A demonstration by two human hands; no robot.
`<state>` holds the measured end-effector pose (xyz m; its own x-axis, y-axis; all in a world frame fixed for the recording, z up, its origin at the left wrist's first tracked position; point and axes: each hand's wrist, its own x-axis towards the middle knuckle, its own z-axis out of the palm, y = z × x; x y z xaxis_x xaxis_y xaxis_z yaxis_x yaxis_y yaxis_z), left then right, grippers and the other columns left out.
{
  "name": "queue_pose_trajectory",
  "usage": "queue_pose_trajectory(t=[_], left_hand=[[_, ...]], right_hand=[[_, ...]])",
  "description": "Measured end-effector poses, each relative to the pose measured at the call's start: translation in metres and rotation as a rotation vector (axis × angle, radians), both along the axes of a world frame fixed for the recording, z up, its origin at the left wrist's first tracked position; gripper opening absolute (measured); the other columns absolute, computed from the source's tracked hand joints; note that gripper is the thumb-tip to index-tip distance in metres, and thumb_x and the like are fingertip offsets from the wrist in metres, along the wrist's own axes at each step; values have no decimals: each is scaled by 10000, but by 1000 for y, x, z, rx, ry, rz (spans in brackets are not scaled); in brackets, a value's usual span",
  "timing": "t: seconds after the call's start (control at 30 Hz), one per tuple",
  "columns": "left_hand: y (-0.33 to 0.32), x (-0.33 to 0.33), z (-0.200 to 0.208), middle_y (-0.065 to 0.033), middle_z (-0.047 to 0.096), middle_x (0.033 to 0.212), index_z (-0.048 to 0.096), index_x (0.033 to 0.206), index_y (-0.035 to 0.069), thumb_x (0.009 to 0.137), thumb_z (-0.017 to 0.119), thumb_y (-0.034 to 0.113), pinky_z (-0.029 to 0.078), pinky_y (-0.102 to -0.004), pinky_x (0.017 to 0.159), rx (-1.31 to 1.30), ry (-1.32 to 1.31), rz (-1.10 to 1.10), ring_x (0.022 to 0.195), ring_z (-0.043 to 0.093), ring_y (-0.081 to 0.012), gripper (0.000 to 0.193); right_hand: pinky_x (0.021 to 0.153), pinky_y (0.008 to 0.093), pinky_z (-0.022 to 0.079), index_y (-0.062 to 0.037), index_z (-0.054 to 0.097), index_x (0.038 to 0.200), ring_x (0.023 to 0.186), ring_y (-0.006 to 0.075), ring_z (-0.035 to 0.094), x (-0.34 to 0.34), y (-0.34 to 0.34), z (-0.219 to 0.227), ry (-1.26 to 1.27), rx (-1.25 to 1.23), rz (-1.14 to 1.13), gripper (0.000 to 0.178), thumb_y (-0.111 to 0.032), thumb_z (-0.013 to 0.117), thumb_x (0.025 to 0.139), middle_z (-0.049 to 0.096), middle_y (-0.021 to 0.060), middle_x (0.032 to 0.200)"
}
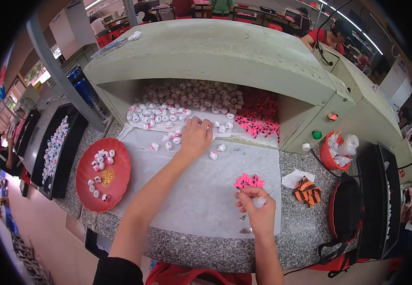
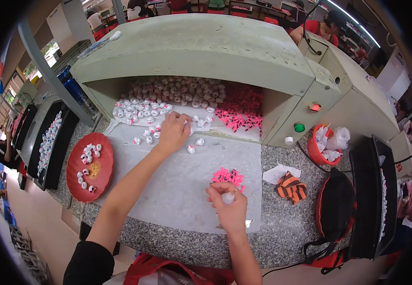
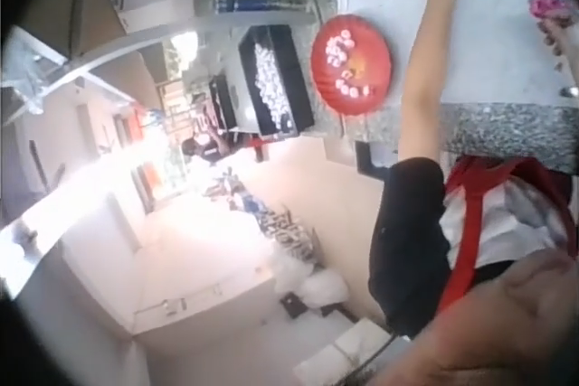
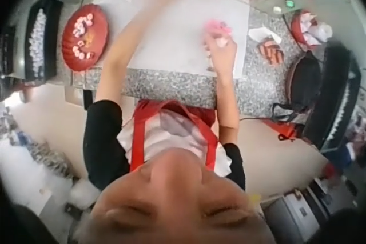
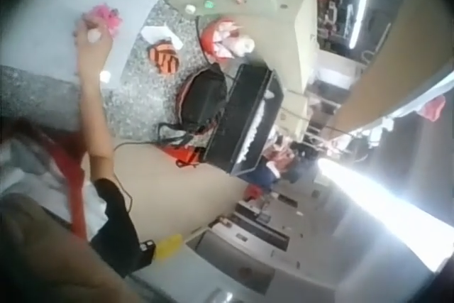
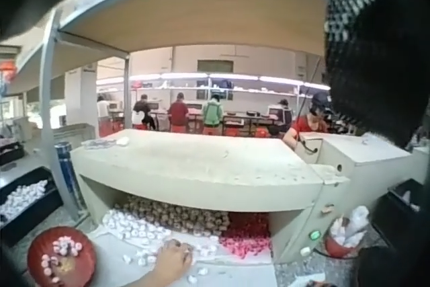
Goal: Applying glue and attaching small pink bows to white toy figurine heads at a factory production line.
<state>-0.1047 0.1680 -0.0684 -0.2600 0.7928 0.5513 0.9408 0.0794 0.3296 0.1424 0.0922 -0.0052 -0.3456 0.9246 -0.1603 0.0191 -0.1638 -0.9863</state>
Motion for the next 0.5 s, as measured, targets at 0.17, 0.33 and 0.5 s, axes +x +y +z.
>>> queue_pose_trajectory(t=[0.17,0.33,0.5], left_hand=[[-68,28,-2,-136,489,916,583,918,112,745,580,144,370,-439,754,-24,-72,-123,889,471,-297,176],[-90,29,34,-140,500,1042,601,976,149,705,652,208,334,-429,854,19,34,-200,983,465,-295,282],[-88,-88,-15,-231,534,991,535,1089,14,781,517,138,393,-425,817,-246,-26,262,910,499,-372,333]], right_hand=[[500,208,429,-6,574,854,601,104,566,0,-1,4,14,31,-35,107,-73,592,772,623,74,749],[503,207,429,-3,574,857,607,104,564,7,-1,-1,14,44,-92,112,-80,592,777,619,75,752],[507,199,440,-37,599,838,600,76,554,2,5,-18,9,220,10,104,-116,623,775,600,24,746]])
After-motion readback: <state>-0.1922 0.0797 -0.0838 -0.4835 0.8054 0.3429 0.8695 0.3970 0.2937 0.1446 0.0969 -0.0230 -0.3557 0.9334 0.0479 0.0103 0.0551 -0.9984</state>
